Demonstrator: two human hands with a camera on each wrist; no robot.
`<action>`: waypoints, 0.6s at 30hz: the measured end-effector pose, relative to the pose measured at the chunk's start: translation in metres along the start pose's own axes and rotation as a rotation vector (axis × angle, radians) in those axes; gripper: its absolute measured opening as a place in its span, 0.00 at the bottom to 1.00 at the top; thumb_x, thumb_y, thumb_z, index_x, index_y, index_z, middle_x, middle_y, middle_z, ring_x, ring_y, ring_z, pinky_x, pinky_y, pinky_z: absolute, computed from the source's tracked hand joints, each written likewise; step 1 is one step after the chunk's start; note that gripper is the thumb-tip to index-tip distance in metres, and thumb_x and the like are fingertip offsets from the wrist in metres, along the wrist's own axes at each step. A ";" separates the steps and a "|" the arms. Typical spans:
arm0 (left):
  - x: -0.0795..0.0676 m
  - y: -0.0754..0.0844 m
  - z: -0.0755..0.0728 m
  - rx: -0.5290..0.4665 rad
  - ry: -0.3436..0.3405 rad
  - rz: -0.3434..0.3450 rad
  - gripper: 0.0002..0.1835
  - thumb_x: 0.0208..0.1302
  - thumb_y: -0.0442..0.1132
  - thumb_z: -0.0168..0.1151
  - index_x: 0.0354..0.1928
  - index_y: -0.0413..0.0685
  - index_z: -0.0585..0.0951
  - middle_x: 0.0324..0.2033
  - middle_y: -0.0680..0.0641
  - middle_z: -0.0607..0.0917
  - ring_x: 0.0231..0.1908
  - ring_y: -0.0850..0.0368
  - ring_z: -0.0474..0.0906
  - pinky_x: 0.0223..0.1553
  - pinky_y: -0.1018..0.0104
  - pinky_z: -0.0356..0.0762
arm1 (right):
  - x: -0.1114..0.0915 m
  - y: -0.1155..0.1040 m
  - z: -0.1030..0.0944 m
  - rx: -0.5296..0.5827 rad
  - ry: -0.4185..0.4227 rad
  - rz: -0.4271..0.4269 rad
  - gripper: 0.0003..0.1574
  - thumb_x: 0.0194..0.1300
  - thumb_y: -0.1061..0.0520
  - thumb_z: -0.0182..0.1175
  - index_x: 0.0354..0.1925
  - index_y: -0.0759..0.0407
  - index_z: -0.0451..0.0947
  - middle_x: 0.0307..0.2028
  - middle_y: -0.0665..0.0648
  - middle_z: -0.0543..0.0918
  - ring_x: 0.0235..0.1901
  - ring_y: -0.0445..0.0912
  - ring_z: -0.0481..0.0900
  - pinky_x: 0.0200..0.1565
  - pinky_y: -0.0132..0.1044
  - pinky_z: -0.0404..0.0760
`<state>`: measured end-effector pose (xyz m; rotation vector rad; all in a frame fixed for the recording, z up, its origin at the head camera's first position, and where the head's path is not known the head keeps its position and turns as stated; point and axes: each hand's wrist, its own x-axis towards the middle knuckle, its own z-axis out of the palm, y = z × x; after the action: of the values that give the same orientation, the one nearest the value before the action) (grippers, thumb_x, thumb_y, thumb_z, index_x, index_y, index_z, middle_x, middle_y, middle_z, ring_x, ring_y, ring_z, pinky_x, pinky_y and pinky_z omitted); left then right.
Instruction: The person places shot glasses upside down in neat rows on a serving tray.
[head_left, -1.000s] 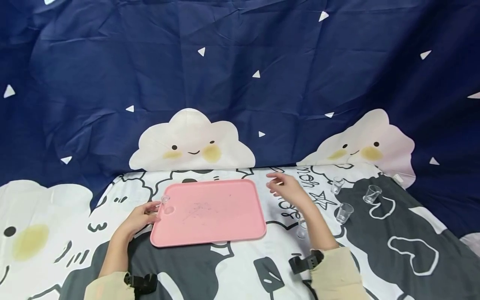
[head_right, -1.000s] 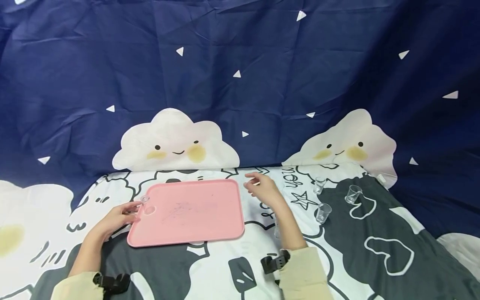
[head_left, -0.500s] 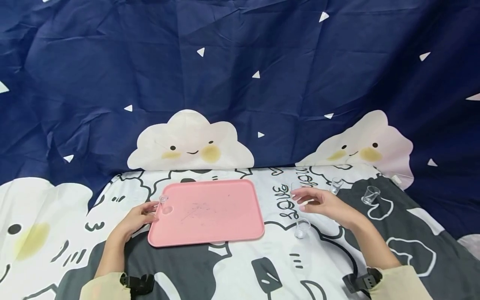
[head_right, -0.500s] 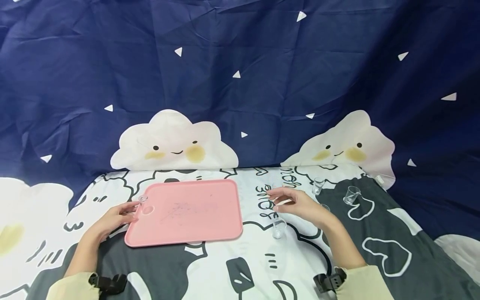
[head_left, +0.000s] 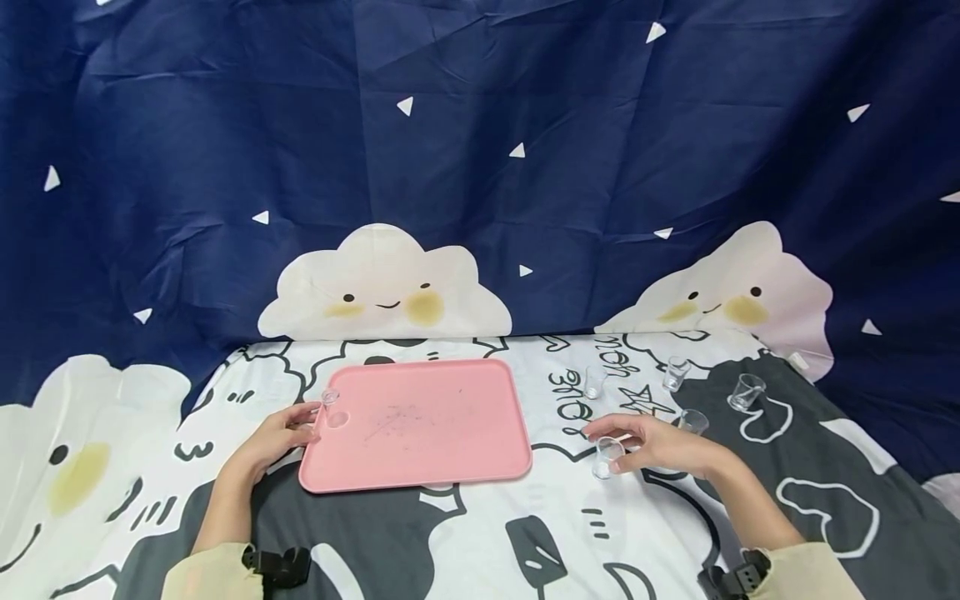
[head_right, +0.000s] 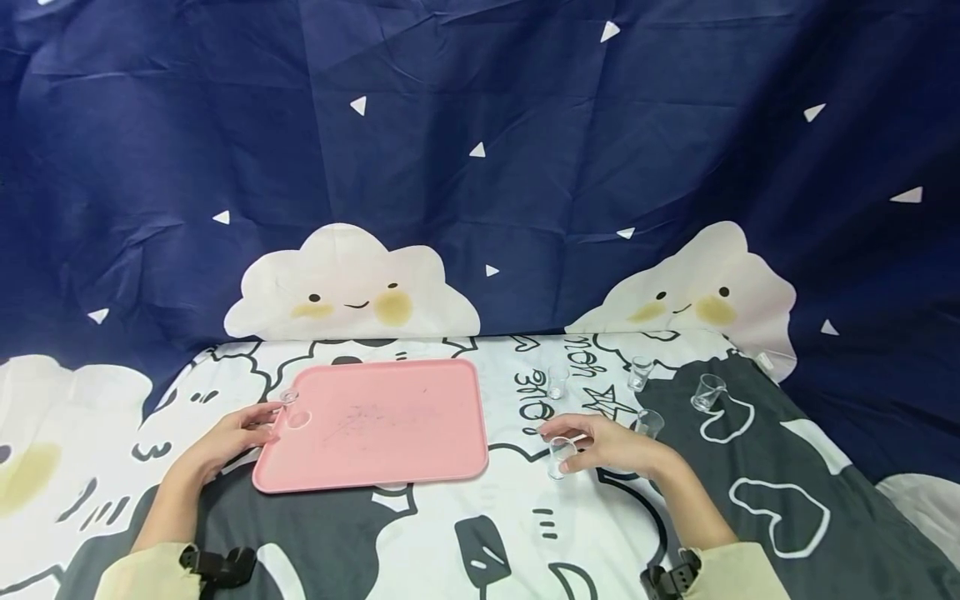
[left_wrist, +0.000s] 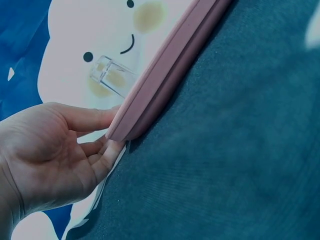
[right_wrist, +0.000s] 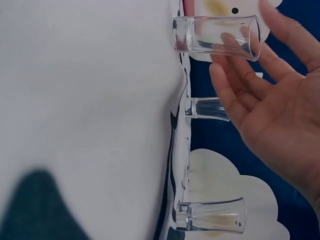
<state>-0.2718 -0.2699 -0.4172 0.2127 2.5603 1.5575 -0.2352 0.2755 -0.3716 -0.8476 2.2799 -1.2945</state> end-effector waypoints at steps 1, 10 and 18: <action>0.000 0.000 0.000 -0.002 -0.001 0.001 0.31 0.58 0.30 0.58 0.62 0.26 0.60 0.53 0.27 0.70 0.44 0.48 0.74 0.43 0.63 0.73 | -0.001 0.001 0.000 -0.003 0.000 0.007 0.31 0.58 0.63 0.62 0.58 0.70 0.66 0.55 0.69 0.70 0.54 0.60 0.67 0.50 0.40 0.70; 0.000 0.000 0.000 -0.008 -0.002 0.007 0.31 0.59 0.30 0.57 0.62 0.26 0.60 0.53 0.28 0.70 0.45 0.48 0.73 0.43 0.65 0.72 | -0.007 0.014 -0.001 0.061 -0.027 0.061 0.32 0.56 0.65 0.63 0.58 0.72 0.66 0.49 0.67 0.72 0.43 0.50 0.73 0.40 0.37 0.76; 0.001 -0.002 0.000 -0.007 -0.001 -0.006 0.31 0.59 0.31 0.58 0.63 0.27 0.60 0.53 0.28 0.70 0.45 0.49 0.73 0.44 0.63 0.72 | -0.005 0.025 0.001 -0.008 -0.031 0.018 0.27 0.54 0.63 0.64 0.52 0.70 0.71 0.37 0.59 0.73 0.28 0.40 0.69 0.31 0.30 0.72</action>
<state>-0.2731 -0.2709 -0.4191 0.2049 2.5514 1.5641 -0.2389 0.2877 -0.3933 -0.8426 2.2648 -1.2565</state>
